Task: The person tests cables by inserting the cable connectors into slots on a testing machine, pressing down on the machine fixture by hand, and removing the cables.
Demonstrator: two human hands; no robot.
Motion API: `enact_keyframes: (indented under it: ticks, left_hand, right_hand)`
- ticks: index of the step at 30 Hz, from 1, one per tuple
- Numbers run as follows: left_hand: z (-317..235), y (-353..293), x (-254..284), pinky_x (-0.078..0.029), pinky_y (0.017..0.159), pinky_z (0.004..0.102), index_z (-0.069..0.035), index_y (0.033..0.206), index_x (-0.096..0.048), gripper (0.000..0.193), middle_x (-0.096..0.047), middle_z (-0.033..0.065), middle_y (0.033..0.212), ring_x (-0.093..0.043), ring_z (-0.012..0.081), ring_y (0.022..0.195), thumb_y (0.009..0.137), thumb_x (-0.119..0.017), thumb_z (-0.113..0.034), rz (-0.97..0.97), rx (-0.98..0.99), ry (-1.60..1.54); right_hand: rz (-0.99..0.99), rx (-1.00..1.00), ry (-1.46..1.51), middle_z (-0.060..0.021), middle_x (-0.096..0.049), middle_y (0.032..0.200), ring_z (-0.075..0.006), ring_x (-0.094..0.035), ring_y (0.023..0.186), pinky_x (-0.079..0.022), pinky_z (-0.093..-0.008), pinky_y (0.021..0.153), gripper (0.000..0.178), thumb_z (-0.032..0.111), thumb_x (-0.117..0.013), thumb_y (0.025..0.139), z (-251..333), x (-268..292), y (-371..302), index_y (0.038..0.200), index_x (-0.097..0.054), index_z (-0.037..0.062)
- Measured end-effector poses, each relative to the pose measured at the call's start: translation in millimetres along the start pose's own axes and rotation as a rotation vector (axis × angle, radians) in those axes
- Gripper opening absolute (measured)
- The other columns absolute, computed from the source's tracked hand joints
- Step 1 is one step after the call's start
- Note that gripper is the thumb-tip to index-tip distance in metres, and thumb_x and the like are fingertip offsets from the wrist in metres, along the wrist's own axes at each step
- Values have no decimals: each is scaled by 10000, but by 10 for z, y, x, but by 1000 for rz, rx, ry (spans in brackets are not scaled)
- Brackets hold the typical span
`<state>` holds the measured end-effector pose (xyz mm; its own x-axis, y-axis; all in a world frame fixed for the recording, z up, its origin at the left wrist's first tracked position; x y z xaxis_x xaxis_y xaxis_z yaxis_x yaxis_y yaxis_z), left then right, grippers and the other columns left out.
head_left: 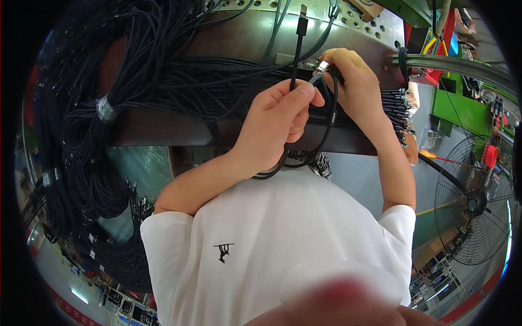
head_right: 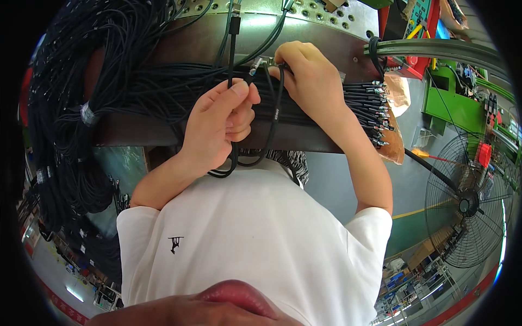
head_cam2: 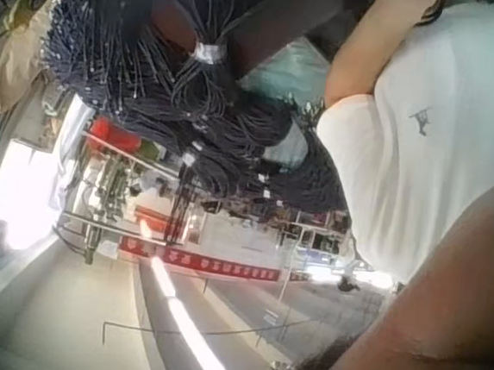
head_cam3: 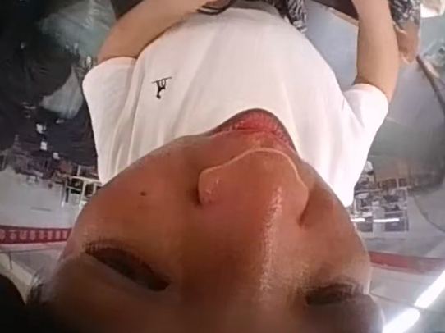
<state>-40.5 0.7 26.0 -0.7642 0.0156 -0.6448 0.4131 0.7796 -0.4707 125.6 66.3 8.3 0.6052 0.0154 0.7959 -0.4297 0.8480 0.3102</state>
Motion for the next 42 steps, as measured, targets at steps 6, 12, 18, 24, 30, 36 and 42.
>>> enact_keyframes:
  ticks: [6,12,18,24,30,36,42]
  left_hand:
    - [-11,17,-74,-232,440,202,-28,948,-592,289,-364,-54,572,-279,32,477,1014,-440,-265,49,27,17]
    - [7,39,-28,-381,457,233,20,1052,-596,372,-519,46,589,-442,87,480,1023,-409,-300,111,-24,6]
    - [-57,26,-139,-487,519,255,14,967,-602,421,-569,87,609,-556,129,549,1032,-381,-338,172,9,287]
    - [-135,29,-119,-517,584,255,-7,908,-607,273,-616,88,644,-581,105,569,1003,-486,-234,340,295,-191]
    - [-126,-112,-5,-486,678,228,16,1119,-640,279,-683,65,870,-615,90,785,992,-519,-200,134,-182,743]
    - [-284,-145,-24,-355,436,177,-37,1473,-241,529,-514,34,799,-451,52,513,1039,-386,-301,118,-243,76]
    - [-108,-38,-111,-261,412,166,-22,1109,-547,380,-391,-32,665,-299,26,508,1046,-362,-348,163,18,123]
  right_hand:
    - [-63,24,2,-35,-587,810,-246,-600,776,-490,-366,634,148,-1,-672,748,5,14,-23,830,-580,80]
    - [-158,117,32,-50,-629,982,-260,-615,856,-498,-366,751,286,1,-664,750,63,294,-110,1016,-666,104]
    - [-133,606,-387,4,-591,902,-174,-588,793,-471,-329,750,283,153,-648,677,344,589,-10,956,-656,109]
    - [-237,646,-601,-10,-593,908,-184,-592,784,-480,-312,699,272,127,-654,692,359,698,-14,963,-649,99]
    - [-169,512,-596,-21,-600,923,-213,-605,843,-497,-330,722,284,85,-649,694,36,648,-136,977,-628,85]
    - [-151,135,-235,-74,-690,992,-243,-655,853,-515,-329,756,169,1,-709,764,-291,424,-378,919,-651,31]
    - [-49,-229,235,-87,-671,883,-274,-648,792,-511,-331,684,151,69,-711,791,-216,222,-237,869,-595,14]
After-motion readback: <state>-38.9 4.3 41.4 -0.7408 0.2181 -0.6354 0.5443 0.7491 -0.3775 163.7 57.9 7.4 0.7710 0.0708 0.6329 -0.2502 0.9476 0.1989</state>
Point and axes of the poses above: each hand's wrist, its own y-axis towards the middle knuckle, its own x-axis out of the back of the hand, z = x × y, the point moved 2 cm from there along y, towards the middle knuckle
